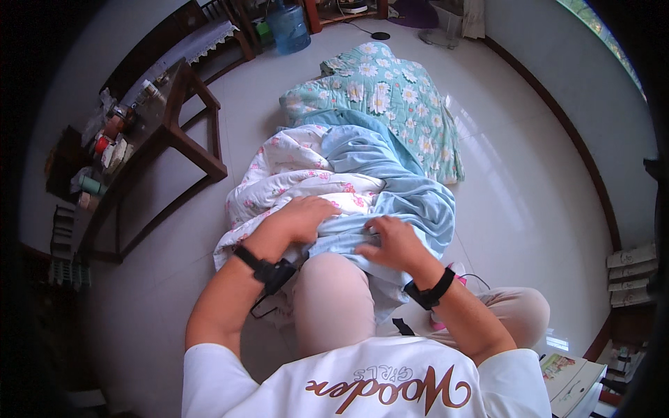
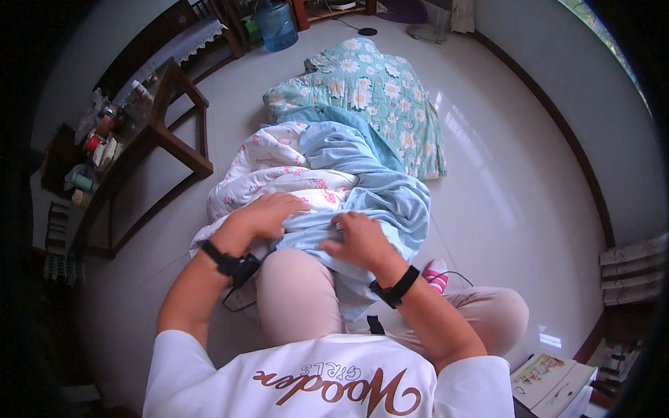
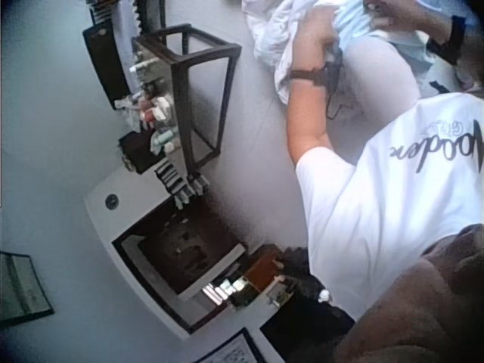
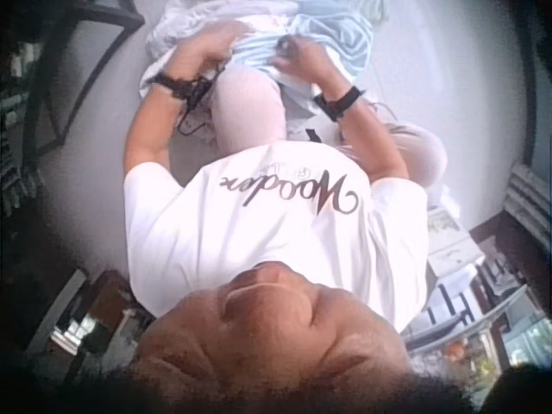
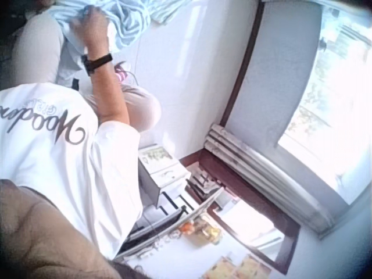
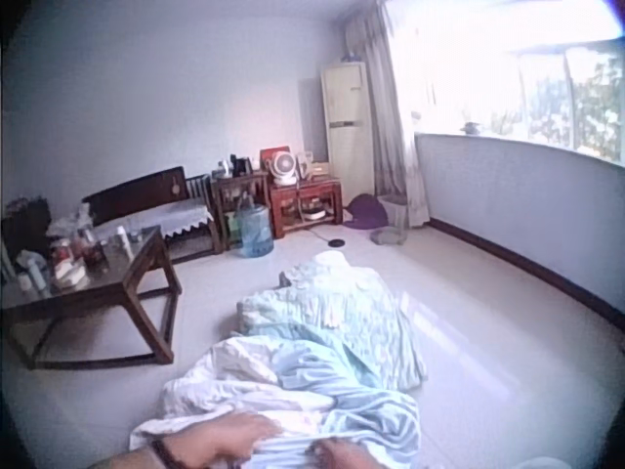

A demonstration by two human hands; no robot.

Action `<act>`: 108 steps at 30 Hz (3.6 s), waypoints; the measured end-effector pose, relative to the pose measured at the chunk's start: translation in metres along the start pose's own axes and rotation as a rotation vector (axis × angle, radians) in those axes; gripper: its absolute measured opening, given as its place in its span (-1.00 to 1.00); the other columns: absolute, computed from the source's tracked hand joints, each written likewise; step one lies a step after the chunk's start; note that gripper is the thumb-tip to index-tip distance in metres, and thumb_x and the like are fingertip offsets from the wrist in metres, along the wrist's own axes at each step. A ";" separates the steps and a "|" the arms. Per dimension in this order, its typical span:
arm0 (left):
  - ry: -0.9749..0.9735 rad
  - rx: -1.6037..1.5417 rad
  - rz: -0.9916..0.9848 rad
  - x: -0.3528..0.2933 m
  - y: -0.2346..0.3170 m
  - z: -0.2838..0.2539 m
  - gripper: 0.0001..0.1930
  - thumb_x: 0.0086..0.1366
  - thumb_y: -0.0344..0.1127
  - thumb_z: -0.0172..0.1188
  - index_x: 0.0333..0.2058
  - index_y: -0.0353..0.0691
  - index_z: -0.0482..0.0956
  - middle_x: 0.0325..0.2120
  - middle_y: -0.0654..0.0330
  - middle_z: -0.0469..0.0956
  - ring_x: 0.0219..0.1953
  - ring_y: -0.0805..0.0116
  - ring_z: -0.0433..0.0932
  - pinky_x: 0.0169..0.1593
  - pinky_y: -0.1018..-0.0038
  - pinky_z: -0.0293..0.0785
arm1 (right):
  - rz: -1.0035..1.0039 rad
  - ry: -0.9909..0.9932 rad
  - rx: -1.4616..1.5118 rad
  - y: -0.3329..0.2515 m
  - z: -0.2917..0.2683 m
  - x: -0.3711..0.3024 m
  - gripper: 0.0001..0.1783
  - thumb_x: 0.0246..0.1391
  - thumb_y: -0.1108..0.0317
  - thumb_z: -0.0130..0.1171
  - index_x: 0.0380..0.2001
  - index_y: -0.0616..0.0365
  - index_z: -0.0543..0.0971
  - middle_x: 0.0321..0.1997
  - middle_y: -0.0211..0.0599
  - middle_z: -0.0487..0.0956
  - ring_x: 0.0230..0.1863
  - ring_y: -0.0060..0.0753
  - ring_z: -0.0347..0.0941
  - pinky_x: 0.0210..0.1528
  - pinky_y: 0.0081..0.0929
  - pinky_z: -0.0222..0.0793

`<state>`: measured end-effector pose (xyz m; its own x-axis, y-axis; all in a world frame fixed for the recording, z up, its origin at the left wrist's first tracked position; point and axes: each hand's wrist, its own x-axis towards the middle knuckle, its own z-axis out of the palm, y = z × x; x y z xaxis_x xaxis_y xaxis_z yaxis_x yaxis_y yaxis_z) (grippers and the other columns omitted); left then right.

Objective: The person sits on the floor and folds a floral-patterned duvet into a light blue cover, repeatedly aligning edges and securing the corners with ties. The person adjusts the fabric and ties the fasteners to keep the duvet inside the cover.

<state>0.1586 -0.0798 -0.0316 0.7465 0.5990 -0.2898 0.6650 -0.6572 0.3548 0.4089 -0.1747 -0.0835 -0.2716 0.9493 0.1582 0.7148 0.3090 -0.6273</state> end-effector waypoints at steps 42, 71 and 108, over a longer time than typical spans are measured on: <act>0.358 -0.177 -0.892 -0.168 -0.201 0.051 -0.80 0.19 -0.38 0.09 -0.23 -0.29 0.56 -0.30 -0.17 0.61 -0.17 -0.16 0.60 -0.08 0.07 0.47 | 0.671 -0.478 -0.489 0.247 -0.194 0.010 -0.65 -0.10 0.52 0.07 -0.18 0.19 0.62 -0.16 0.01 0.64 -0.01 0.00 0.55 0.02 -0.19 0.46; 0.261 -0.372 0.017 0.063 0.040 -0.051 -0.65 0.27 -0.14 0.17 -0.16 -0.35 0.51 -0.24 -0.16 0.57 -0.14 -0.05 0.56 -0.07 0.23 0.43 | 0.190 0.104 0.086 0.016 -0.058 0.049 -0.52 0.08 -0.02 0.23 -0.42 0.29 0.55 -0.38 0.10 0.59 -0.31 0.16 0.53 -0.26 -0.11 0.42; 0.128 -0.343 -0.331 -0.091 0.044 -0.082 -0.73 0.23 -0.32 0.21 -0.12 -0.27 0.54 -0.38 0.18 0.55 -0.31 0.44 0.44 -0.17 0.43 0.42 | 0.056 -0.199 0.626 -0.007 -0.075 0.060 -0.83 0.18 0.38 0.13 -0.22 0.23 0.55 -0.48 -0.37 0.46 -0.40 -0.53 0.33 -0.32 -0.48 0.32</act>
<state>0.1177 -0.1260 0.0829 0.4734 0.8158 -0.3322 0.8042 -0.2465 0.5408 0.4365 -0.1153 -0.0123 -0.4019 0.9157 0.0064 0.2380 0.1112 -0.9649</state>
